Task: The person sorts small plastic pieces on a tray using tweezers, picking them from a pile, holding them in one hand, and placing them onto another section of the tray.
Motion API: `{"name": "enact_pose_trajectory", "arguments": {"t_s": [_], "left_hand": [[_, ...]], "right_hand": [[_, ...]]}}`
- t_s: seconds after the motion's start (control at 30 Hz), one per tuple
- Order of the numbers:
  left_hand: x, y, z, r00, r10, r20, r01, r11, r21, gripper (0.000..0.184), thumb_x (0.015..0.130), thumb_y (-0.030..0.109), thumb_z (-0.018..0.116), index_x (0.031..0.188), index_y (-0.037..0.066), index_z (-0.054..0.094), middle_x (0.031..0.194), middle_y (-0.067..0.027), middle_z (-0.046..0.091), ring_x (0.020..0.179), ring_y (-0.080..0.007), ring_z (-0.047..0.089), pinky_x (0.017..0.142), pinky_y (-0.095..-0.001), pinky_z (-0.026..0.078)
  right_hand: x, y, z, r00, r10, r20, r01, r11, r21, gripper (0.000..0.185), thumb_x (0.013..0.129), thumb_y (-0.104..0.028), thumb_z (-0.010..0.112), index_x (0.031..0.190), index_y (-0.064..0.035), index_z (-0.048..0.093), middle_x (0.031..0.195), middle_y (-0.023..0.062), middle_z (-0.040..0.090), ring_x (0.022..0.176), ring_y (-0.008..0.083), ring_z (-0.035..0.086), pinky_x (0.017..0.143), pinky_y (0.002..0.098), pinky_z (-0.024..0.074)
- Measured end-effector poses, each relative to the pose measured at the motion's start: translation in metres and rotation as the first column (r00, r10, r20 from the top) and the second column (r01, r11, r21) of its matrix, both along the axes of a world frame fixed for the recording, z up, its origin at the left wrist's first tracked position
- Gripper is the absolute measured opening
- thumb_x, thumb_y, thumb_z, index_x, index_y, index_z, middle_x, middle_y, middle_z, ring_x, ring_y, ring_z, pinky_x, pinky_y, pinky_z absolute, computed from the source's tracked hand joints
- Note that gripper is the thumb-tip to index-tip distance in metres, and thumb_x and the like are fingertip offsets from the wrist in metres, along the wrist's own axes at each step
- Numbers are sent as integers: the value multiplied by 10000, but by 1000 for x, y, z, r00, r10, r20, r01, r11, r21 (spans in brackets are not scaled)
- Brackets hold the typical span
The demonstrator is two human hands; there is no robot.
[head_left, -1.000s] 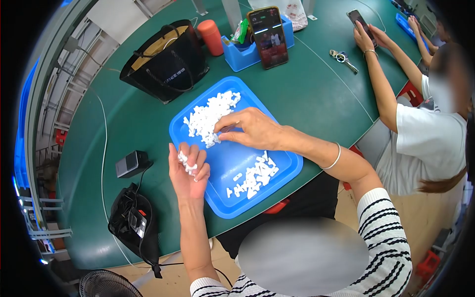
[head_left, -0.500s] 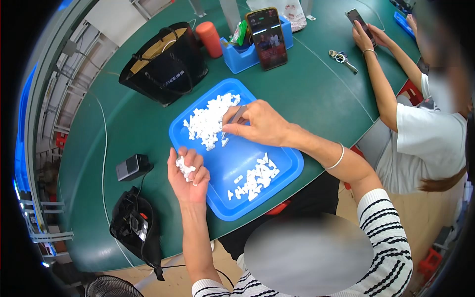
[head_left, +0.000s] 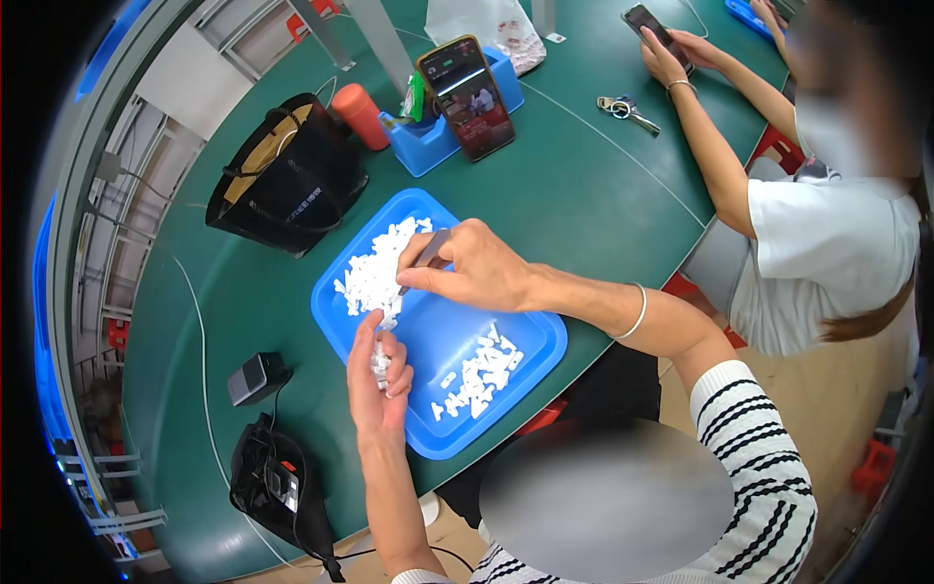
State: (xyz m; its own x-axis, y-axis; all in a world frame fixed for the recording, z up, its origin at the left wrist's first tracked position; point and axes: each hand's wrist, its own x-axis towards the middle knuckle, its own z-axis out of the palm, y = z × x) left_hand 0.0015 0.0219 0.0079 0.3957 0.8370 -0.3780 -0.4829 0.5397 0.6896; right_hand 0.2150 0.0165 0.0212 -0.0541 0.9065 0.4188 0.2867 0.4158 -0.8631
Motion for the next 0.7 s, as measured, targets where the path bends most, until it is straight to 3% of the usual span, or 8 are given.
{"name": "enact_pose_trajectory", "arguments": {"t_s": [0.13,0.23,0.5,0.57,0.7], "left_hand": [[9,-6,7,973,-135,-189,168,971,169,311,968,194,490,1215,5,496,757,-34,550,445,-46,389,351,-163,252],[11,-7,4,955,-111,-276,175,960,218,276,973,197,481,1152,-9,520,745,-28,538,441,-32,372,331,-150,225],[6,-5,3,947,-79,-311,139,974,178,225,946,158,534,1092,-11,567,731,-21,544,441,-35,384,372,-167,265],[6,-6,3,940,-80,-332,147,972,183,213,938,152,548,1071,-12,576,723,-21,545,442,-35,384,374,-167,265],[9,-8,5,921,-60,-385,156,963,222,184,916,137,584,1027,-10,582,722,-30,561,444,-30,383,380,-165,257]], "right_hand": [[-7,-4,1,985,80,-150,-73,996,56,133,829,-84,634,819,44,668,883,57,691,758,181,668,702,275,519],[-8,-7,0,986,107,-132,-103,994,38,133,839,-85,624,838,41,665,878,59,688,764,180,668,706,277,517],[-6,-7,3,978,174,-112,-170,985,44,140,849,-91,627,863,43,664,871,64,685,754,165,658,691,277,516],[-5,-6,2,960,141,-244,-147,989,-9,152,848,-106,643,874,42,669,866,54,685,753,146,647,699,274,520],[0,-6,10,949,121,-292,-151,985,-83,162,849,-119,652,867,41,674,873,46,683,768,133,636,724,281,526]]}}
